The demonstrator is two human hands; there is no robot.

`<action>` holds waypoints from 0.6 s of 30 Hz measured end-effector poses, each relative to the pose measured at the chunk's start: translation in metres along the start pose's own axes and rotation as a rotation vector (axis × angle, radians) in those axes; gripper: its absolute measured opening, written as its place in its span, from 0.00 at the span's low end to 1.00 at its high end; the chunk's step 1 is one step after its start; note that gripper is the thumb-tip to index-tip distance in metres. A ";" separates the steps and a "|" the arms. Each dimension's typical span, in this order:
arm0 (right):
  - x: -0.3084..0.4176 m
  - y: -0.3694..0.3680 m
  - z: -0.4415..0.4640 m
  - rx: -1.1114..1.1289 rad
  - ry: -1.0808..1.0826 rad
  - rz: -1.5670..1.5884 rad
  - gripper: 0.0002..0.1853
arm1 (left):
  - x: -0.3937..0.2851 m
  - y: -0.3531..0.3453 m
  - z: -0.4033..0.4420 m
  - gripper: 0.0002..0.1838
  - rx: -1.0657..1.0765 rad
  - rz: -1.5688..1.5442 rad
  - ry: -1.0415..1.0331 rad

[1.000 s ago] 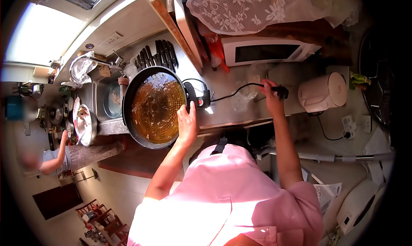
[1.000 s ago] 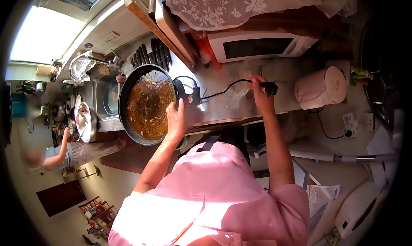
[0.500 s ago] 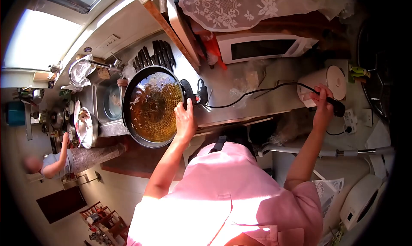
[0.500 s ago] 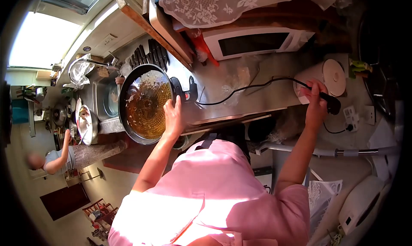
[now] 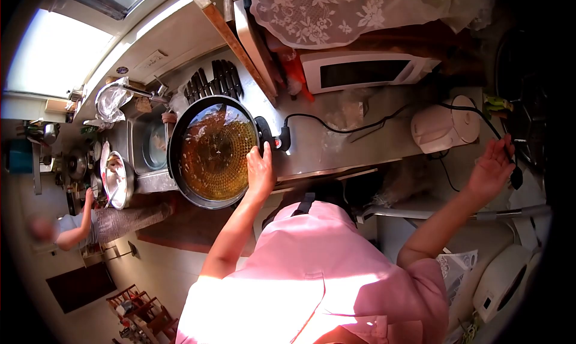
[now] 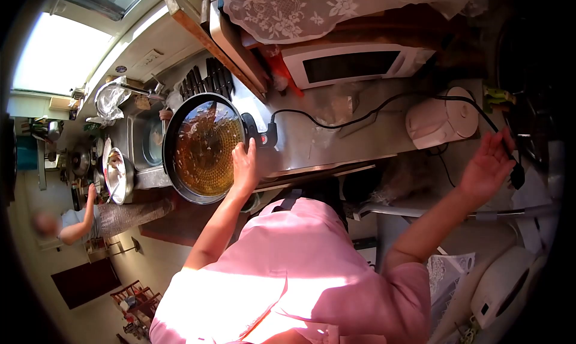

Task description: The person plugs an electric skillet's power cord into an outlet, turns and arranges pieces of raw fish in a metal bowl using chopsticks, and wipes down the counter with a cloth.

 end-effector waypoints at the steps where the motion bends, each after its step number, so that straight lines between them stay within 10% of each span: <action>1: 0.009 -0.004 0.000 0.008 0.012 0.006 0.22 | -0.001 -0.002 0.000 0.35 -0.003 -0.004 -0.001; 5: 0.034 -0.038 0.002 0.208 -0.108 0.191 0.18 | -0.002 -0.009 0.002 0.35 -0.017 0.009 0.003; 18: 0.113 0.057 -0.016 -0.139 -0.188 -0.209 0.27 | -0.007 -0.017 0.013 0.34 -0.021 0.027 0.033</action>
Point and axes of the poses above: each hand's wrist, its own z-axis towards the middle knuckle, its own y-axis out of the back of the hand, x = y × z, the point moved 4 cm from there along z, towards the middle knuckle, and after that the axes turned 9 degrees about z, right-handed, at the moved point
